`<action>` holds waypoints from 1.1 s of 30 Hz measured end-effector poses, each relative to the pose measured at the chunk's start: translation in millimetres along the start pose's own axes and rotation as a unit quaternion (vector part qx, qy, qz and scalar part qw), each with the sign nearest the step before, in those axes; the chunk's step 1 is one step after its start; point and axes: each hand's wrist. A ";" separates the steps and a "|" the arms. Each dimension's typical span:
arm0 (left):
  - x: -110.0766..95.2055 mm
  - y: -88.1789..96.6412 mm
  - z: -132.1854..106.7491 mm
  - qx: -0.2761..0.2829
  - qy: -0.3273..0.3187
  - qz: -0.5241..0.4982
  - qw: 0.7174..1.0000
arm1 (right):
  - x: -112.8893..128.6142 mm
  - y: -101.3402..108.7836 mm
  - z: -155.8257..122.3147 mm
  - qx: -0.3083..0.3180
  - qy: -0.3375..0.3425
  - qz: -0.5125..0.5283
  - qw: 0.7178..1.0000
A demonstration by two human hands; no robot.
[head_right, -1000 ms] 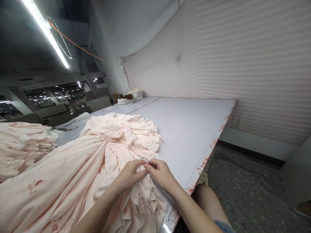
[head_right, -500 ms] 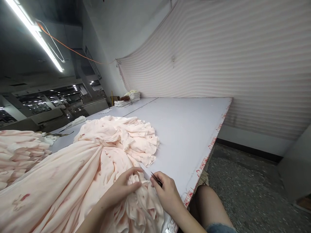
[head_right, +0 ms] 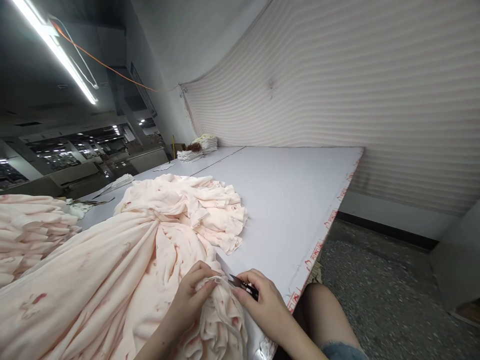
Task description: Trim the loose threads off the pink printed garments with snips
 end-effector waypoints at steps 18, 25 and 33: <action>-0.1 -0.5 1.3 -0.020 0.030 0.034 0.999 | 2.3 -16.9 5.0 -0.008 0.005 -0.050 0.999; 1.7 -1.4 5.7 -0.040 0.070 0.007 0.997 | 2.3 -23.3 8.2 -0.045 0.056 -0.234 0.970; 2.7 0.8 5.7 -0.020 0.069 -0.023 0.997 | 2.4 -21.5 19.3 -0.031 0.038 -0.139 0.989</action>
Point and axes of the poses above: each hand's wrist, its own z-axis towards the middle knuckle, its own y-axis out of the back of the hand, x = y × z, and after that the axes turned 10 degrees about x, right-handed
